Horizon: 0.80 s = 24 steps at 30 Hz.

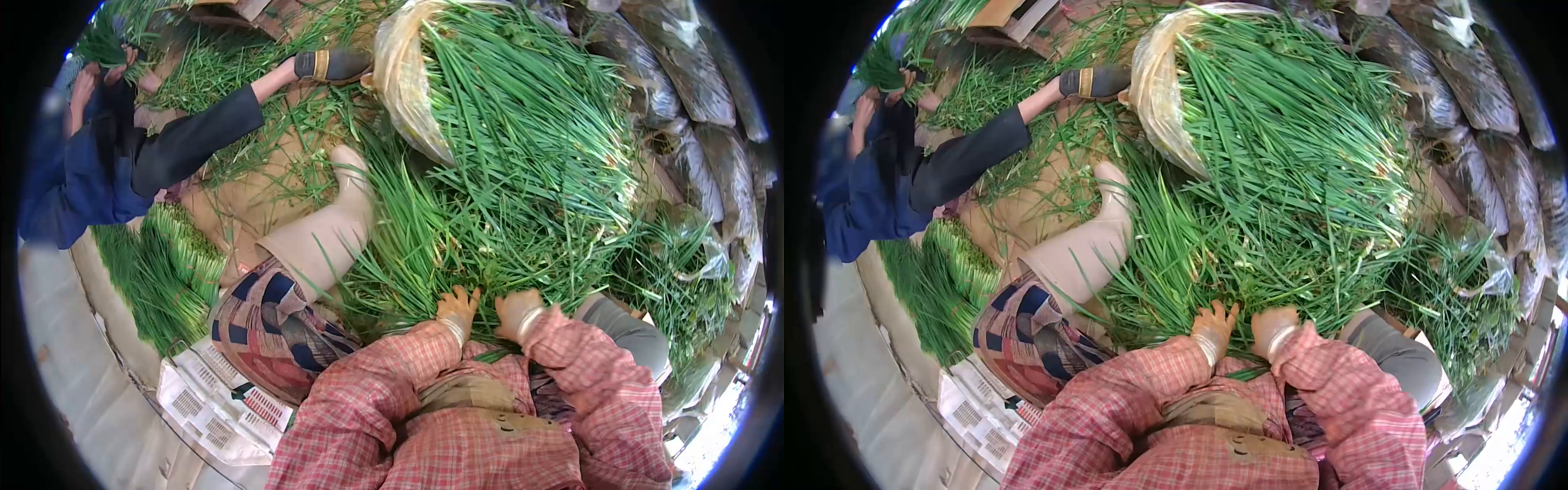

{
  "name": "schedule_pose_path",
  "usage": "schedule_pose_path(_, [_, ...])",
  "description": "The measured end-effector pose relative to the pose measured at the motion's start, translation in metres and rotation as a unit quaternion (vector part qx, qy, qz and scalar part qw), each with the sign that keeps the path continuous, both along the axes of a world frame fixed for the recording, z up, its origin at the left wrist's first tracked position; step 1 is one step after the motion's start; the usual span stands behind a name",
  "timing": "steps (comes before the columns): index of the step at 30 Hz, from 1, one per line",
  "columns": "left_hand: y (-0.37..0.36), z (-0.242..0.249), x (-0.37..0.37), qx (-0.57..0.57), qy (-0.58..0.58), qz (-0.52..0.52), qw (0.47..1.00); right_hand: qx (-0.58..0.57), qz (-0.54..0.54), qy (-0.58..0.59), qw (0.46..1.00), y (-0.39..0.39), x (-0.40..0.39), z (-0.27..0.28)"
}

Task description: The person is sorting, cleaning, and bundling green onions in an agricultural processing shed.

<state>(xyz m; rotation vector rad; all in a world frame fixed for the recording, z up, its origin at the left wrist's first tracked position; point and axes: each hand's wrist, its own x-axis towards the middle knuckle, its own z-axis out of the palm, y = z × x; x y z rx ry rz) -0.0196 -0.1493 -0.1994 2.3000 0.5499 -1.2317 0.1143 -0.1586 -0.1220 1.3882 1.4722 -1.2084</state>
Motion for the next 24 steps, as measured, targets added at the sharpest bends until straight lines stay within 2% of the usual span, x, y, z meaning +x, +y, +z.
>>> schedule_pose_path(1, [-0.005,-0.009,-0.006,0.005,-0.033,0.022,0.999,0.202,-0.050,-0.036,0.978,0.018,0.002,0.012])
schedule_pose_path(3, [-0.013,-0.013,-0.008,0.013,-0.038,0.031,0.999,0.325,-0.231,0.011,0.917,0.084,0.000,0.021])
schedule_pose_path(4, [-0.011,-0.016,-0.004,0.022,-0.043,0.035,0.998,0.339,-0.295,0.030,0.893,0.111,-0.002,0.009])
schedule_pose_path(5, [0.000,-0.006,0.002,-0.029,-0.002,0.044,0.999,0.326,-0.304,0.006,0.895,0.135,-0.006,-0.013])
schedule_pose_path(7, [0.005,-0.002,0.006,-0.052,0.022,0.029,0.998,0.265,-0.336,-0.028,0.904,0.160,-0.018,-0.071])
schedule_pose_path(10, [-0.003,-0.020,0.009,-0.110,0.061,0.022,0.992,0.174,-0.414,-0.040,0.892,0.169,-0.046,-0.111])
schedule_pose_path(15, [-0.028,-0.038,0.002,-0.143,-0.004,0.131,0.981,0.159,-0.270,-0.135,0.940,0.164,-0.104,-0.133])
schedule_pose_path(18, [-0.030,-0.041,-0.004,-0.221,-0.066,0.267,0.936,0.116,-0.411,-0.031,0.904,0.153,-0.077,-0.168])
schedule_pose_path(19, [-0.031,-0.041,-0.005,-0.234,-0.078,0.303,0.920,0.171,-0.438,0.016,0.882,0.144,-0.065,-0.168])
schedule_pose_path(21, [-0.024,-0.031,-0.001,-0.099,-0.071,0.212,0.970,0.253,-0.490,0.181,0.814,0.120,-0.041,-0.156])
schedule_pose_path(22, [-0.017,-0.016,0.008,0.060,-0.030,0.076,0.995,0.294,-0.505,0.263,0.768,0.111,-0.034,-0.146])
schedule_pose_path(23, [-0.028,-0.030,0.004,0.033,-0.062,0.093,0.993,0.285,-0.566,0.276,0.723,0.108,-0.029,-0.110])
schedule_pose_path(24, [-0.022,-0.024,0.008,-0.025,-0.039,0.081,0.996,0.239,-0.617,0.343,0.666,0.099,-0.029,-0.104])
